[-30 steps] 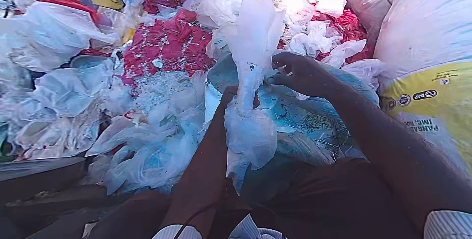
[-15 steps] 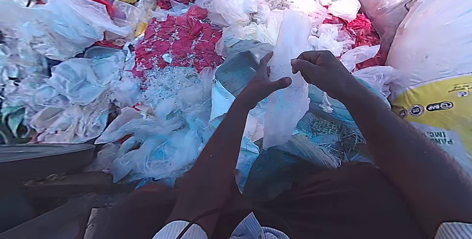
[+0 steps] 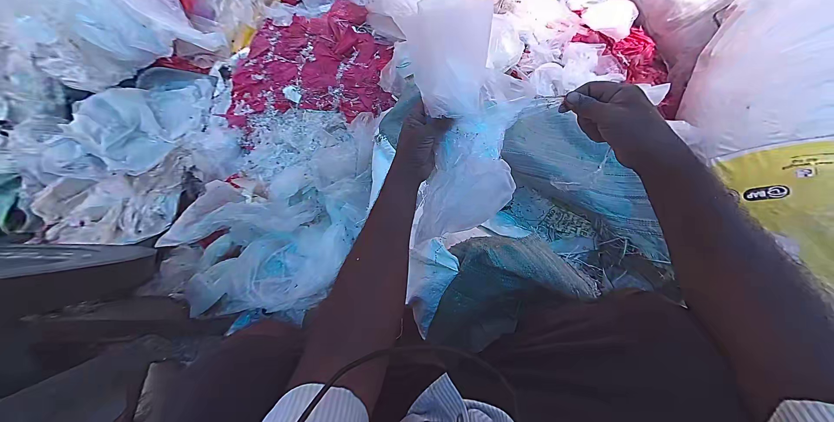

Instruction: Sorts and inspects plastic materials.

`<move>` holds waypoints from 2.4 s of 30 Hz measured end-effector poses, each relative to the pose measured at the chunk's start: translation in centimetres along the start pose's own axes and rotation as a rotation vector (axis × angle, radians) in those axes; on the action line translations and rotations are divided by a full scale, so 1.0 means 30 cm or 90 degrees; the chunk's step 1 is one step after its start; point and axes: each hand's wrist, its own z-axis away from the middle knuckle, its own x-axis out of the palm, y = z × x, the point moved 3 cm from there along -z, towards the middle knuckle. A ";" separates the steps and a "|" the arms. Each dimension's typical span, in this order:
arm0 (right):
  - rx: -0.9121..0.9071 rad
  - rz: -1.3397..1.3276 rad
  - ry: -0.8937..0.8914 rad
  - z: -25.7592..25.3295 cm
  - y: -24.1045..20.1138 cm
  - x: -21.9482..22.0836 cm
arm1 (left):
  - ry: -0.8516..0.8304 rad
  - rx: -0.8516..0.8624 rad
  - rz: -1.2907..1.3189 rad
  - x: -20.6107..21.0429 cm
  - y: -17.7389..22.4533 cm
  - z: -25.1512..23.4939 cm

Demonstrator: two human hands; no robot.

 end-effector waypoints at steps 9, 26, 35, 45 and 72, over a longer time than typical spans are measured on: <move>-0.020 0.058 -0.137 0.043 -0.096 0.017 | 0.078 -0.102 -0.008 -0.021 -0.014 0.041; 0.024 0.044 -0.104 0.014 -0.065 0.162 | 0.194 0.047 -0.557 0.016 0.035 -0.020; -0.063 0.222 -0.140 0.026 -0.126 0.193 | -0.210 0.155 -0.514 0.226 0.063 0.002; 0.020 -0.058 -0.205 0.051 -0.052 0.115 | 0.320 0.080 -0.358 -0.032 0.113 -0.053; -0.065 -0.510 -0.188 0.077 -0.124 0.122 | -0.136 -0.253 0.011 0.239 -0.078 0.060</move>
